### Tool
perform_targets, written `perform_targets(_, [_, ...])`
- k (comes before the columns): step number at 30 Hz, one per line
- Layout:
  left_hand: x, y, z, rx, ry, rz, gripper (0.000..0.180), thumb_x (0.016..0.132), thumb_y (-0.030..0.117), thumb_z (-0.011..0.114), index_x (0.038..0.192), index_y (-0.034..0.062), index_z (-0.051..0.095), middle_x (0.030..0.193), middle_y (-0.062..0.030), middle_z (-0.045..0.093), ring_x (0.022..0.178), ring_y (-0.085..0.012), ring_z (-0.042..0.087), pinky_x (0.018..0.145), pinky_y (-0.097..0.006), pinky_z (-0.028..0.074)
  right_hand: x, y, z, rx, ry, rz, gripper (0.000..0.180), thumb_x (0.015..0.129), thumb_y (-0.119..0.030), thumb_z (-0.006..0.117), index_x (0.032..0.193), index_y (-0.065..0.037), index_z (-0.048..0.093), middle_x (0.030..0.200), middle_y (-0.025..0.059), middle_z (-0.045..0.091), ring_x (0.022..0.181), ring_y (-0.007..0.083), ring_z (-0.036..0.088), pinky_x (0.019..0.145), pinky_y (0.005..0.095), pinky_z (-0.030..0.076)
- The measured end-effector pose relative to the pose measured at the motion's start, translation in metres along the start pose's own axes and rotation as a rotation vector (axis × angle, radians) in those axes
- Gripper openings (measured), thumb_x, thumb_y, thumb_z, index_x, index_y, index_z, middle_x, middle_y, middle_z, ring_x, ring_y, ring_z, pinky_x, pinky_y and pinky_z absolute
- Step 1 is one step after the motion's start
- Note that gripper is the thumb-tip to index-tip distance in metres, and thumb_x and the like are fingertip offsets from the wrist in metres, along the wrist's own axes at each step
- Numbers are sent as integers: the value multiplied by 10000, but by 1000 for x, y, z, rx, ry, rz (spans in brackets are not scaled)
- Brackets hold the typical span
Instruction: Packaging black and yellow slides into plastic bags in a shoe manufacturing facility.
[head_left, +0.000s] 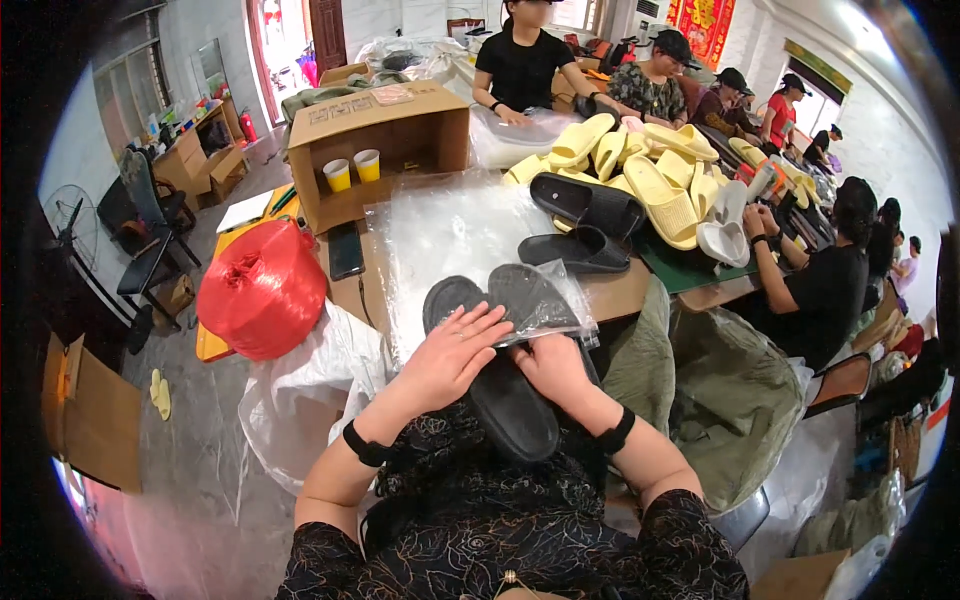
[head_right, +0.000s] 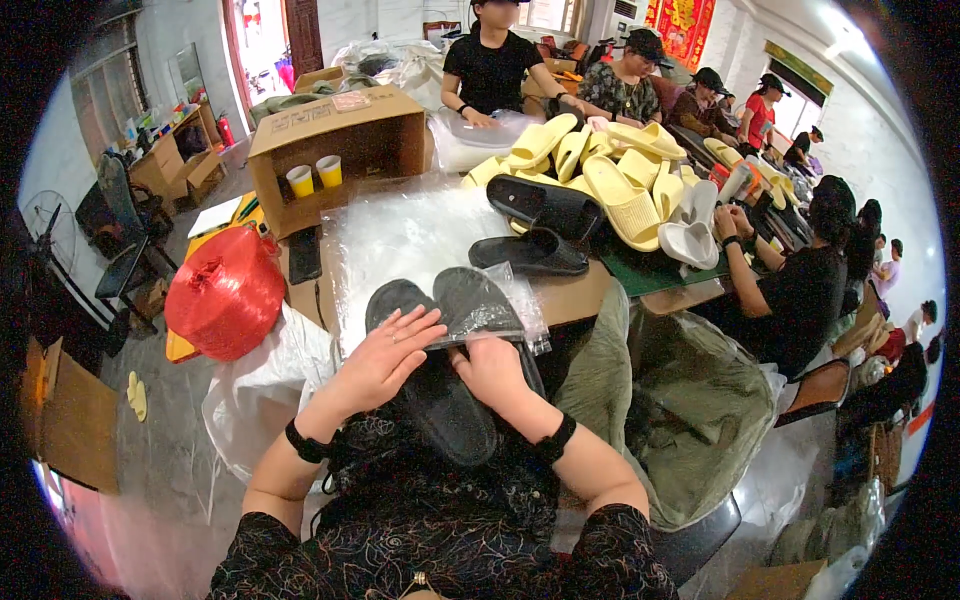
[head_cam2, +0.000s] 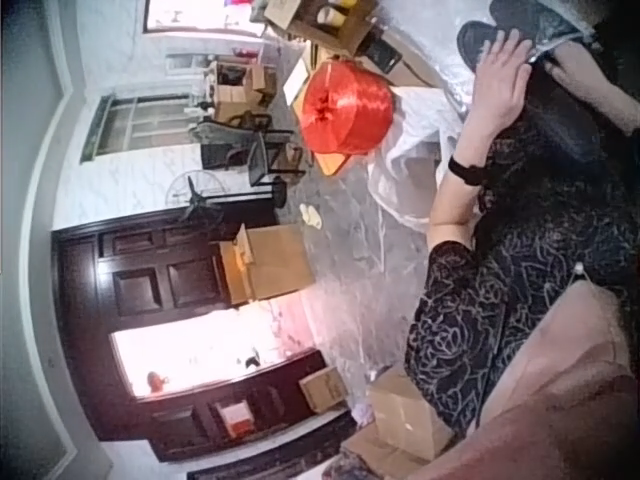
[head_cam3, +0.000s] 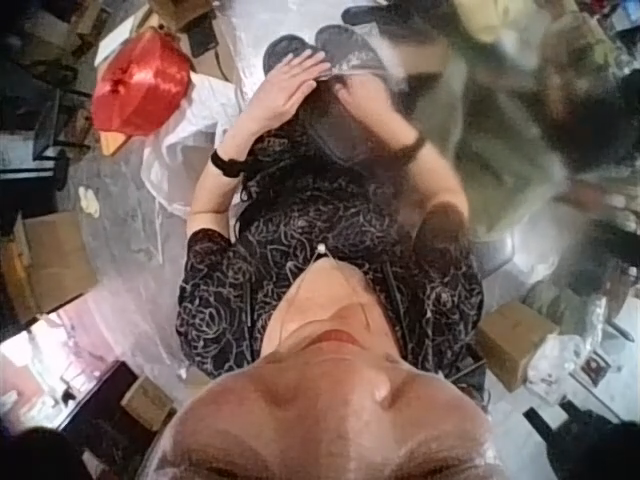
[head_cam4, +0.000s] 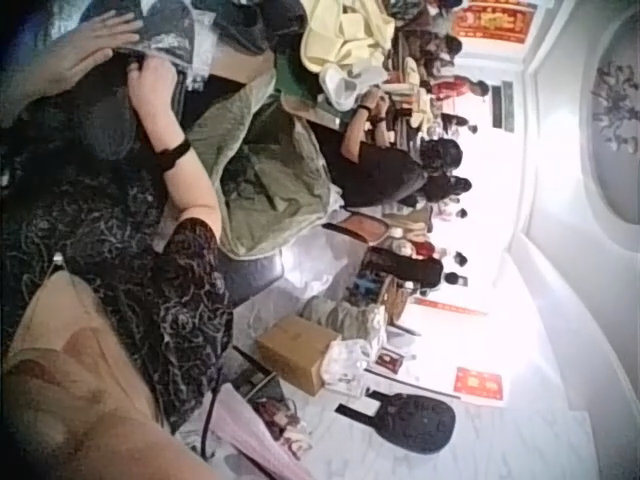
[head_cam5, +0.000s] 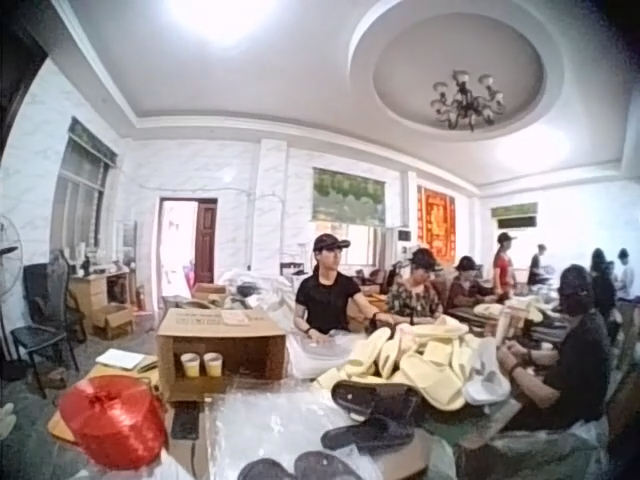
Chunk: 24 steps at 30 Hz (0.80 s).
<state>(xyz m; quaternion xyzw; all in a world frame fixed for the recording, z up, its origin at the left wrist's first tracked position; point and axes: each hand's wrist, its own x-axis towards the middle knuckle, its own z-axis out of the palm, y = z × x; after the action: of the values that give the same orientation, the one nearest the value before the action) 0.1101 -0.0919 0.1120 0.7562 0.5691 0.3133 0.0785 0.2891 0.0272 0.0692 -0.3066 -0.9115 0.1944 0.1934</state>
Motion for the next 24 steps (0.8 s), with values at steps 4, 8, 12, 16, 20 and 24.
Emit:
perform_targets(4, [-10,0,0,45,0,-29,426,1001,181,458,1418,100,493,1521,-124,420,1434,-327,338,1190,-488,218,-2,-14,19,-62,-10,-108,286,861,-273,648,869,13,637,864,226,665,800,395,669,716,479,545])
perform_targets(8, [-13,8,2,60,9,22,419,1009,215,477,1414,107,497,1514,-127,427,1431,-332,341,1182,-474,249,18,12,33,9,207,-102,185,804,-173,663,895,-22,610,875,204,657,796,395,655,699,488,531])
perform_targets(12, [-10,4,8,155,71,63,432,999,217,500,1417,111,492,1496,-122,445,1425,-339,349,1179,-477,260,32,7,48,-5,219,-214,204,830,-194,653,928,-20,615,881,206,661,816,390,662,692,487,529])
perform_targets(16, [-6,7,9,195,56,79,454,991,219,511,1432,117,476,1506,-114,433,1424,-338,347,1175,-479,265,63,6,37,-134,26,84,262,821,-266,683,937,-36,638,894,216,674,839,388,678,708,469,549])
perform_targets(20, [-10,10,-2,140,115,87,456,959,143,527,1412,90,501,1502,-136,440,1414,-348,366,1169,-473,283,56,-3,43,-56,107,-164,296,771,-281,740,924,-51,633,914,185,655,890,362,666,738,457,547])
perform_targets(24, [-17,0,2,50,162,47,471,902,86,580,1369,60,531,1454,-166,483,1314,-366,482,1089,-422,406,47,-15,45,-127,28,33,282,811,-254,695,999,-58,620,900,173,649,937,369,649,743,462,548])
